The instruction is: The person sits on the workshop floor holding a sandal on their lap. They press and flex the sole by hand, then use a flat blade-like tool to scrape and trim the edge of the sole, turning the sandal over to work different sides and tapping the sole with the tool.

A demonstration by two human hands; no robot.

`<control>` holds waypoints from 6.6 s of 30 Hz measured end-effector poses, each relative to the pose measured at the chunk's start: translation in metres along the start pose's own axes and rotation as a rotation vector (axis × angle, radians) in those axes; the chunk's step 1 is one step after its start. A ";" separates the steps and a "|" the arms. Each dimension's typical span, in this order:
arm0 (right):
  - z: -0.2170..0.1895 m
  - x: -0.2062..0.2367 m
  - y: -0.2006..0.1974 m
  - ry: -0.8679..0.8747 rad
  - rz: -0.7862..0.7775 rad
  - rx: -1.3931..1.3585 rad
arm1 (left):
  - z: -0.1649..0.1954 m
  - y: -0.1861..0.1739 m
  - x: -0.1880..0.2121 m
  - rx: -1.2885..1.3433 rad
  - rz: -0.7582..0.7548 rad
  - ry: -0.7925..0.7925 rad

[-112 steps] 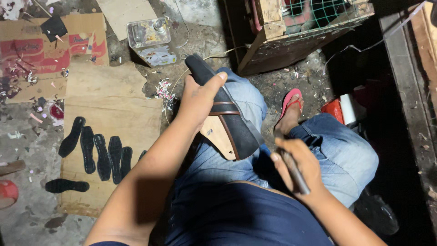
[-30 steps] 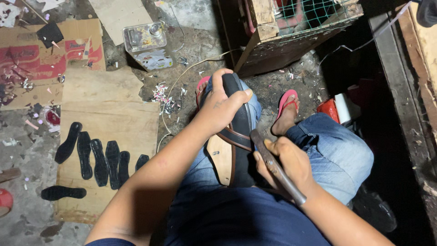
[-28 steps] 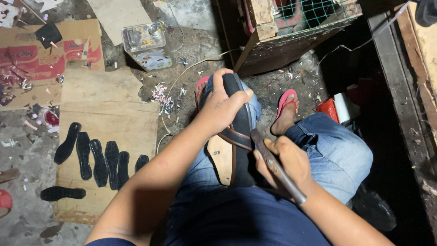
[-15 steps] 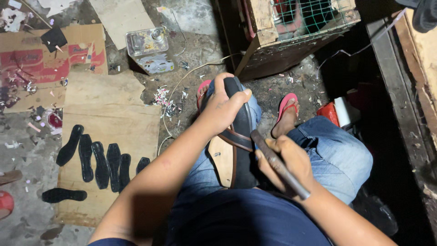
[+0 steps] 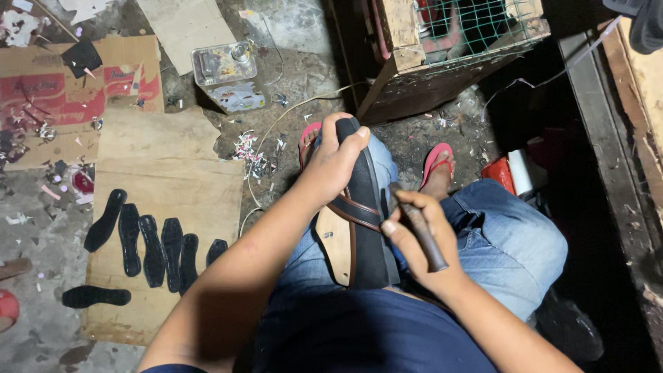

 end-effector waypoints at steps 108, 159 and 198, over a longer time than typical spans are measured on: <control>-0.113 0.049 -0.036 -0.768 0.440 0.574 | 0.109 0.043 0.071 0.001 -0.563 0.574; 0.002 -0.054 -0.046 0.333 0.203 -0.170 | -0.007 0.072 -0.033 0.159 -0.397 0.114; -0.076 0.004 -0.052 0.194 -0.238 -0.721 | 0.158 0.043 0.064 -0.229 -0.615 0.368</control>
Point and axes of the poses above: each hand's wrist, its own x-axis away from the middle knuckle, its own y-axis out of the palm, z = x × y, the point moved 8 cm from there along -x, towards the middle knuckle, and after that the axes turned 12 degrees about y, right-handed, at the moved point
